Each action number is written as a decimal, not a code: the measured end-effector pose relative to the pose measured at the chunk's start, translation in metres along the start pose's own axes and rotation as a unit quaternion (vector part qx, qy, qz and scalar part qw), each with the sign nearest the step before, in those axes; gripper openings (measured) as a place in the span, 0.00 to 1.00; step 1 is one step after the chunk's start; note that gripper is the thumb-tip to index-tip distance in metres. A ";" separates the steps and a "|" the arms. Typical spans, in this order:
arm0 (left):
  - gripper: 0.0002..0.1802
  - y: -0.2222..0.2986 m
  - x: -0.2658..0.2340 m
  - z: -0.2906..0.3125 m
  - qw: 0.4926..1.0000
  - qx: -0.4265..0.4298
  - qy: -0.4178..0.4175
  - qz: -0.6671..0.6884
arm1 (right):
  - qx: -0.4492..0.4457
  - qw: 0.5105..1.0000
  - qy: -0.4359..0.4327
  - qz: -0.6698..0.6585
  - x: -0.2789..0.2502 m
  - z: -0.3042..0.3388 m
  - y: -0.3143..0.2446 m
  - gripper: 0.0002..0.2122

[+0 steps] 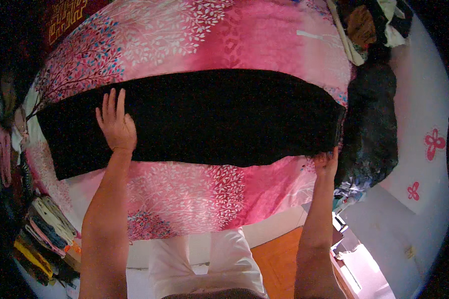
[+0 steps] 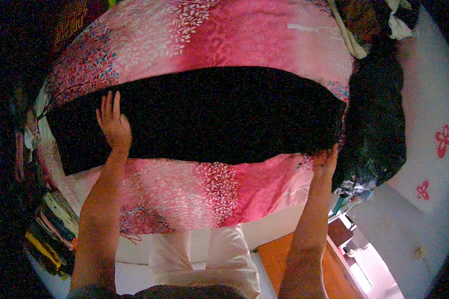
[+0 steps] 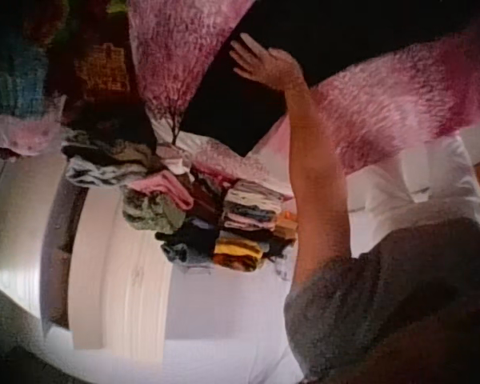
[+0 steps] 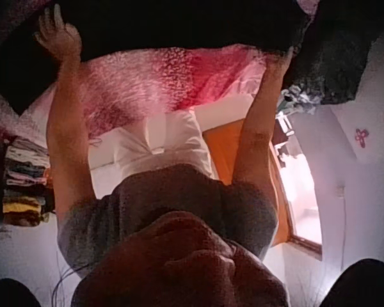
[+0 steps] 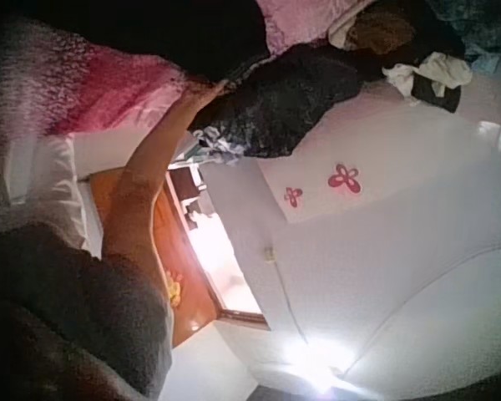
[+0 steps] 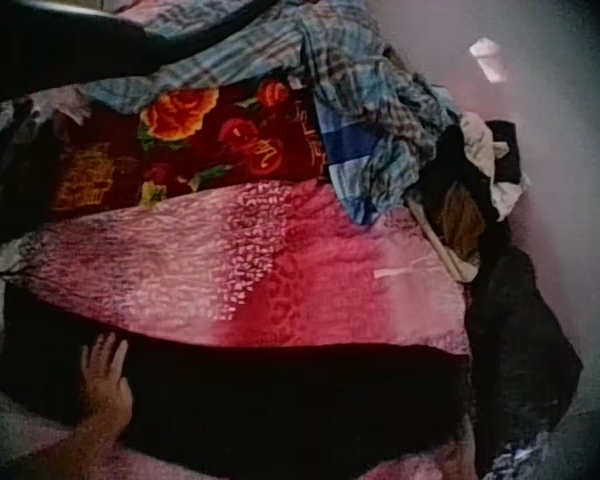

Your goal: The person folds a pair of black pants on a bed. They lay the pants flat, fold each leg inward, then fold the garment in half and again to create a compact rectangle. The folded pants remain on the bed at the end.

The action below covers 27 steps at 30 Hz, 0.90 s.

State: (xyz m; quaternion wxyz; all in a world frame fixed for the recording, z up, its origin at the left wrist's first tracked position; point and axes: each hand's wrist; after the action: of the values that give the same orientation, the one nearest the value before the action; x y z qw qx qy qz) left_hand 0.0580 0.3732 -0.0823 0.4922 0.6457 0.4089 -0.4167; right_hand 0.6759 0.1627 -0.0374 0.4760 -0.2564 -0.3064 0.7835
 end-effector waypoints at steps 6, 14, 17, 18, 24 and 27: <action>0.38 0.003 0.003 -0.003 1.000 -0.003 0.003 -0.002 | 0.018 0.995 -0.083 -0.046 0.031 0.019 -0.019 0.21; 0.37 -0.007 -0.004 0.002 1.000 -0.005 0.002 -0.001 | -0.424 0.811 0.144 0.378 0.156 0.203 -0.008 0.18; 0.35 -0.001 -0.003 0.001 1.000 -0.009 -0.008 -0.001 | -0.605 0.663 -0.045 0.438 0.201 0.265 0.023 0.18; 0.35 0.001 -0.001 0.000 1.000 -0.007 -0.003 0.006 | -0.599 0.648 -0.117 0.455 0.218 0.282 0.033 0.21; 0.35 -0.014 0.018 0.005 0.999 0.010 0.036 0.005 | -0.452 0.511 -0.457 0.570 0.268 0.300 0.122 0.35; 0.35 -0.029 0.026 0.009 0.996 -0.037 0.024 0.077 | -0.485 0.537 -0.415 0.552 0.270 0.297 0.108 0.32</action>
State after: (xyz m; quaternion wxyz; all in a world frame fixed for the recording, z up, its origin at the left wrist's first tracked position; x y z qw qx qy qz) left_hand 0.0373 0.3728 -0.1169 0.5365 0.6663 0.3851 -0.3462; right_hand 0.2941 0.2977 0.0571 -0.4282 -0.2124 -0.6003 0.6412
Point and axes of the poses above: each hand's wrist, its own z-axis away from the middle knuckle, its own x-axis out of the palm, y = z × x, and after that the axes turned 8 degrees about z, right-handed
